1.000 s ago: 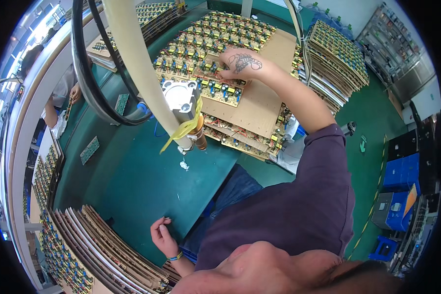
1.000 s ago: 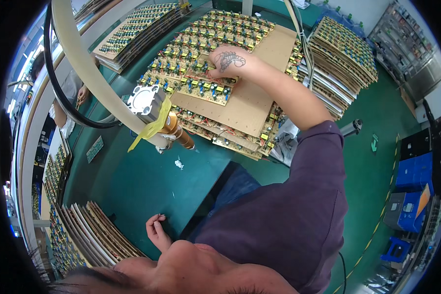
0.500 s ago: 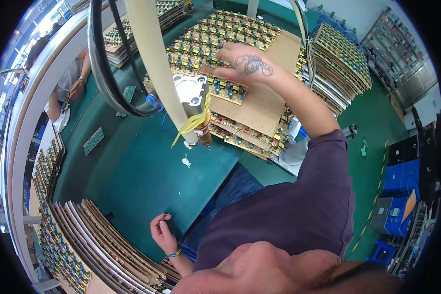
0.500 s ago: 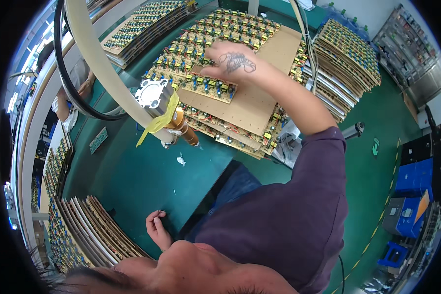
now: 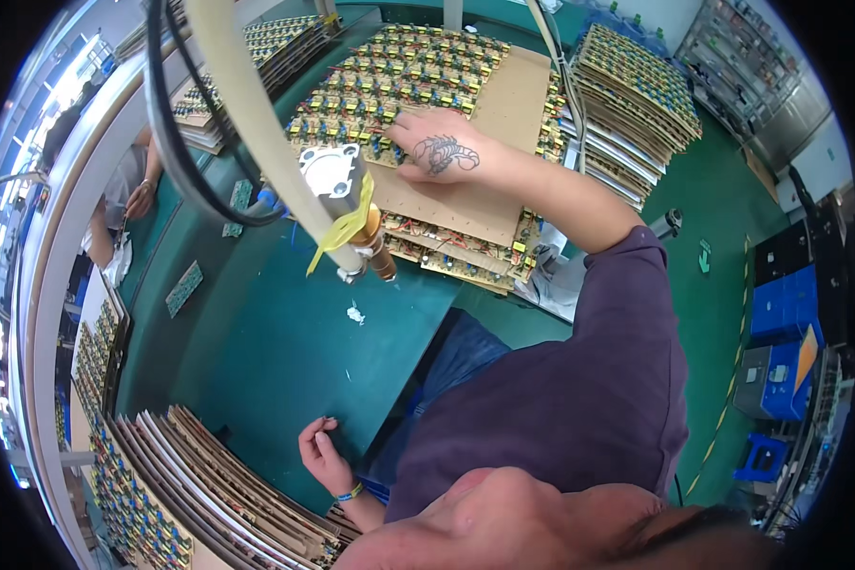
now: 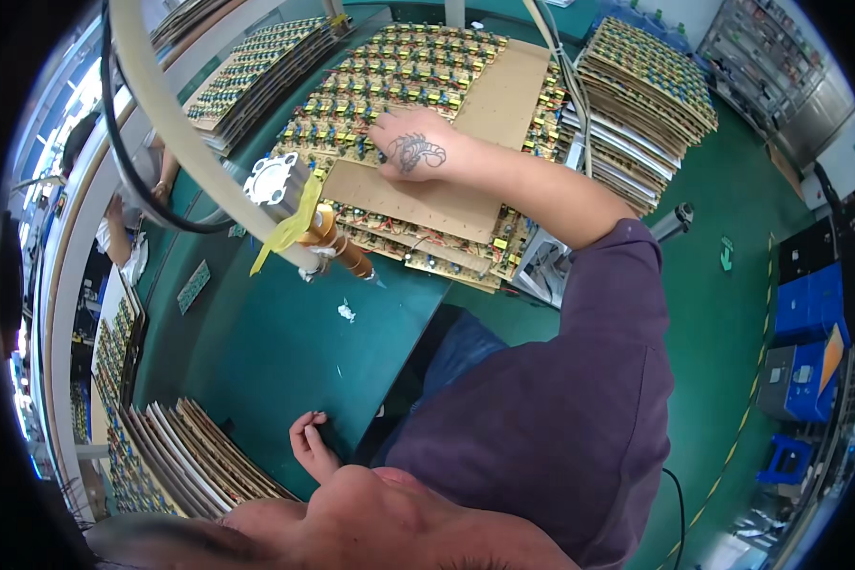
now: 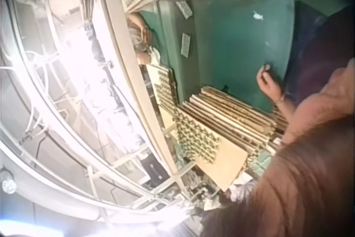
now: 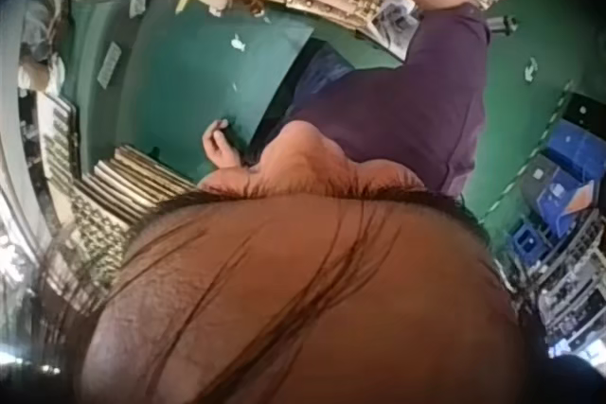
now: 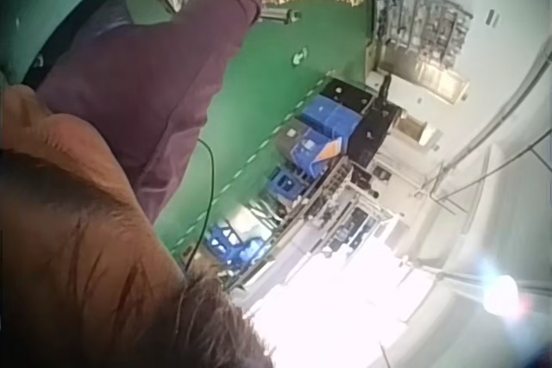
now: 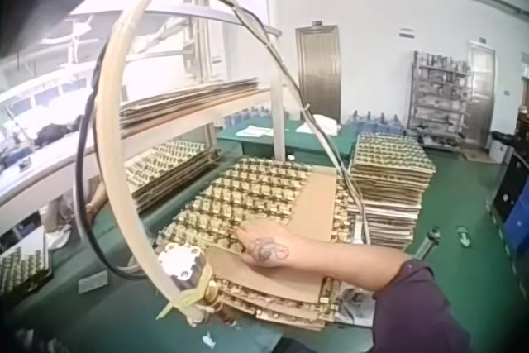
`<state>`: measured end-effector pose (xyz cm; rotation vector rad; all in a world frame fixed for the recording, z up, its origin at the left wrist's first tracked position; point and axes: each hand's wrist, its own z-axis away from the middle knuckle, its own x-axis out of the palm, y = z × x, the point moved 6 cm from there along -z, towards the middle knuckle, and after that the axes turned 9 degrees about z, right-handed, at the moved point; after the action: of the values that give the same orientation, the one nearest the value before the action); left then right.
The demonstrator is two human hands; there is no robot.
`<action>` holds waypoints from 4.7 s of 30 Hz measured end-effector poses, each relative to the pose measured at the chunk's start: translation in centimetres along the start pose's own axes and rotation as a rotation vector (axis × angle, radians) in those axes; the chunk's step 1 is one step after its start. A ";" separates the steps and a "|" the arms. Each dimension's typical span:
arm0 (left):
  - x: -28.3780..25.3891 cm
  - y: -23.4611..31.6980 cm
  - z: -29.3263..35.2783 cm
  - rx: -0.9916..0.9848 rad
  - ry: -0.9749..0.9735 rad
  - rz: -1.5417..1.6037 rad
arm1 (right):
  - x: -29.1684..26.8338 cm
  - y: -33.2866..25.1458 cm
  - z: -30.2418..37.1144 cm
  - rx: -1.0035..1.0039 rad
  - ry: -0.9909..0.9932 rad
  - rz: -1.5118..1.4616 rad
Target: Assembling and testing circuit boards in an electronics factory setting.
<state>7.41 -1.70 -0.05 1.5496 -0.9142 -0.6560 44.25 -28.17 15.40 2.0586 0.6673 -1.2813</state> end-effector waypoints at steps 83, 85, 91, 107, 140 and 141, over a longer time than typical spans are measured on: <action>2.2 -0.8 1.9 -0.317 -0.035 1.025 | -12.8 -5.8 12.7 0.408 0.511 -1.215; 2.1 -1.1 1.5 -0.314 -0.015 0.914 | -8.9 -1.2 11.0 0.535 0.160 -1.004; 2.1 -3.4 -0.1 -0.307 0.077 0.817 | -2.8 -2.8 1.6 0.081 0.006 -0.635; 2.3 -2.1 0.5 -0.250 0.113 0.697 | -4.2 -7.0 2.6 -0.054 0.152 -0.046; 1.6 -3.4 0.0 -0.535 0.004 0.961 | -2.0 3.8 19.8 0.432 0.350 -0.389; 1.6 -3.4 -0.4 -0.533 -0.005 0.943 | -3.8 2.6 20.7 0.366 0.432 -0.640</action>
<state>9.30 -2.70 -3.18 0.5286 -1.2120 -0.1773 32.11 -45.33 12.42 2.5714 1.4712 -1.3684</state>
